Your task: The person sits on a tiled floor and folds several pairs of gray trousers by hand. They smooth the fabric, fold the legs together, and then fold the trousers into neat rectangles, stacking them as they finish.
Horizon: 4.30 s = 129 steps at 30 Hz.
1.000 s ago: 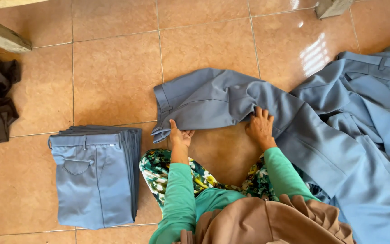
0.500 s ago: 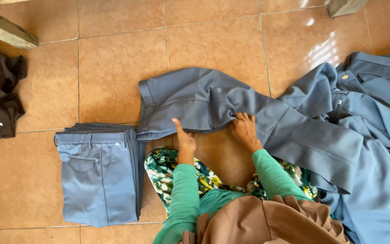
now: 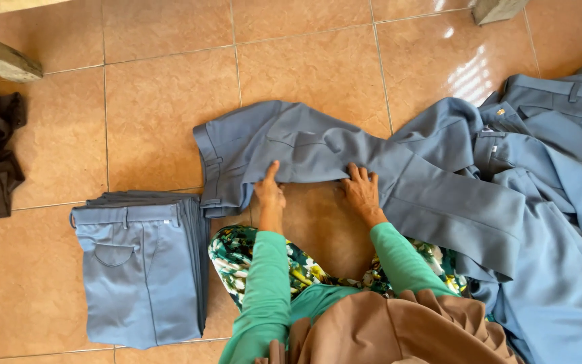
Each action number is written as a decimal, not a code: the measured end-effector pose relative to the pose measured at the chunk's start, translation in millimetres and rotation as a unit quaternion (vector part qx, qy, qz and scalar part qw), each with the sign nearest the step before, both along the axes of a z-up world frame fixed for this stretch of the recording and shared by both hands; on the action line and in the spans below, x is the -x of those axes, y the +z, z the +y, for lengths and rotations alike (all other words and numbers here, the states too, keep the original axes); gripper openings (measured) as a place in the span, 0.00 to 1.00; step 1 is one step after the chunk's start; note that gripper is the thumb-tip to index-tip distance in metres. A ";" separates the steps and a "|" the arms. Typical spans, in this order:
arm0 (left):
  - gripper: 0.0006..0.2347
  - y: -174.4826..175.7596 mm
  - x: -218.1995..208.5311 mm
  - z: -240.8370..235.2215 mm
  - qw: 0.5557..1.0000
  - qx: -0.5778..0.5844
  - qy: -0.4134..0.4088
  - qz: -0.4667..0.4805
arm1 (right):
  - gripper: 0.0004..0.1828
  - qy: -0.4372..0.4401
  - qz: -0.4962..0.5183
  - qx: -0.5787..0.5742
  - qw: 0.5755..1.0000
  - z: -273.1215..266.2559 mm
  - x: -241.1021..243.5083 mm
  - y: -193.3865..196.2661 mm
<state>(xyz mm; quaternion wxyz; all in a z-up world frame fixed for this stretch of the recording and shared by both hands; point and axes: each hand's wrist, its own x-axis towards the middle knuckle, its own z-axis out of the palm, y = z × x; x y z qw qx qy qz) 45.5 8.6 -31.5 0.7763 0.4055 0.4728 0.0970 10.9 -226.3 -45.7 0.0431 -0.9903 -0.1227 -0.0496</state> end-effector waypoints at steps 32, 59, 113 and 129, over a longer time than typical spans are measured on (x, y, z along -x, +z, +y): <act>0.31 40.0 3.3 2.9 0.948 -0.236 -0.194 0.090 | 0.15 -0.124 0.068 -0.005 0.990 -63.9 51.1 -49.4; 0.32 71.9 27.5 82.7 0.959 0.262 0.053 -0.098 | 0.44 -0.002 0.182 -0.118 0.976 -39.8 -49.8 -3.0; 0.39 -20.5 44.5 107.0 0.970 -0.168 0.160 0.069 | 0.10 0.059 0.028 -0.105 0.992 10.4 23.3 -54.0; 0.20 -116.4 -16.1 20.9 0.992 0.030 -0.089 0.088 | 0.09 -0.033 -0.132 0.000 0.991 -95.4 -48.3 -49.0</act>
